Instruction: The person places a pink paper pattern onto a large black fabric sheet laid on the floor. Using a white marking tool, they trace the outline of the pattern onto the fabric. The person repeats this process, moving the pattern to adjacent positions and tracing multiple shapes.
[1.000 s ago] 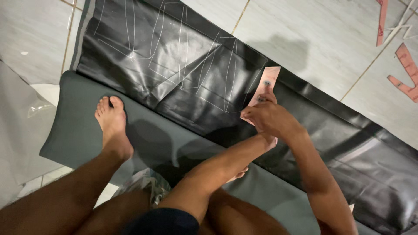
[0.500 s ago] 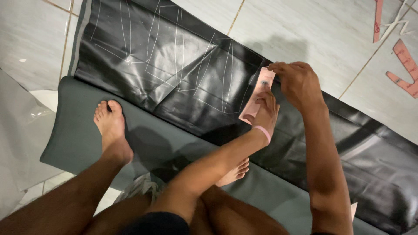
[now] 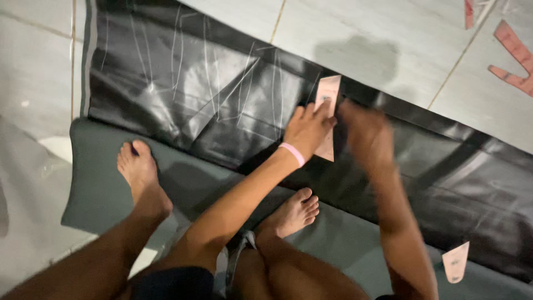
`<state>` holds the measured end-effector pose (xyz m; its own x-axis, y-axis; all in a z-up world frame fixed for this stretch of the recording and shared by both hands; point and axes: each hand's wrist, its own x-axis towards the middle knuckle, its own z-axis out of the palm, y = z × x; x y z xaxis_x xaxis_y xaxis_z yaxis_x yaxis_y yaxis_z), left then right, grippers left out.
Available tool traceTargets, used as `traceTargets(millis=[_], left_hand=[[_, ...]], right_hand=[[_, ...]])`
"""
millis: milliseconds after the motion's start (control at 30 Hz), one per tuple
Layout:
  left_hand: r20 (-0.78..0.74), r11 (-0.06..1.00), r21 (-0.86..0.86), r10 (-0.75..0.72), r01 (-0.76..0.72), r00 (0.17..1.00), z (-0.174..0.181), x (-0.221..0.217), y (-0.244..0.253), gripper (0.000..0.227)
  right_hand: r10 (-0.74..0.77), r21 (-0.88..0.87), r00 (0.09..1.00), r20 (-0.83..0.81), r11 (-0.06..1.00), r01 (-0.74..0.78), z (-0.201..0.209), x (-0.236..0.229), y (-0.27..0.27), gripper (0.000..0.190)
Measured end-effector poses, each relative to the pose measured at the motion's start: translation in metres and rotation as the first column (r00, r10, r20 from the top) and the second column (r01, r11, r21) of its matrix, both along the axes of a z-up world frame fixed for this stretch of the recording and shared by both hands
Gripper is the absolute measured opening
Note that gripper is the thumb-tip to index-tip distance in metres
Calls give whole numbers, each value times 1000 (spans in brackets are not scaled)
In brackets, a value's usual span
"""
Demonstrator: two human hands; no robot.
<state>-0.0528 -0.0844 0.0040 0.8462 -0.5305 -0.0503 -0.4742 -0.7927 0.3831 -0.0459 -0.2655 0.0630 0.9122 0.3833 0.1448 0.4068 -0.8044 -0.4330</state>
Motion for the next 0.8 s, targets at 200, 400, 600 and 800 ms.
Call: traceTargets(millis=[200,400,600,800], left_hand=[[-42,997,-72,-43,39,998,9,10,21,34],[-100,995,-71,-82,75,992,15,18,24,37],[-104,993,-59,-105,99,989,16,18,26,45],[-65,992,-56,-117,114,991,21,10,35,50]], right_hand=[[-198,-33,958,-206,980,195,28,-124,8,33],[-144,189,961,-237,963,190,7,-119,39,36],[-207,144,962,-177,962,234,8,-118,39,28],[-422,30,875,-237,897,441,24,-142,12,26]])
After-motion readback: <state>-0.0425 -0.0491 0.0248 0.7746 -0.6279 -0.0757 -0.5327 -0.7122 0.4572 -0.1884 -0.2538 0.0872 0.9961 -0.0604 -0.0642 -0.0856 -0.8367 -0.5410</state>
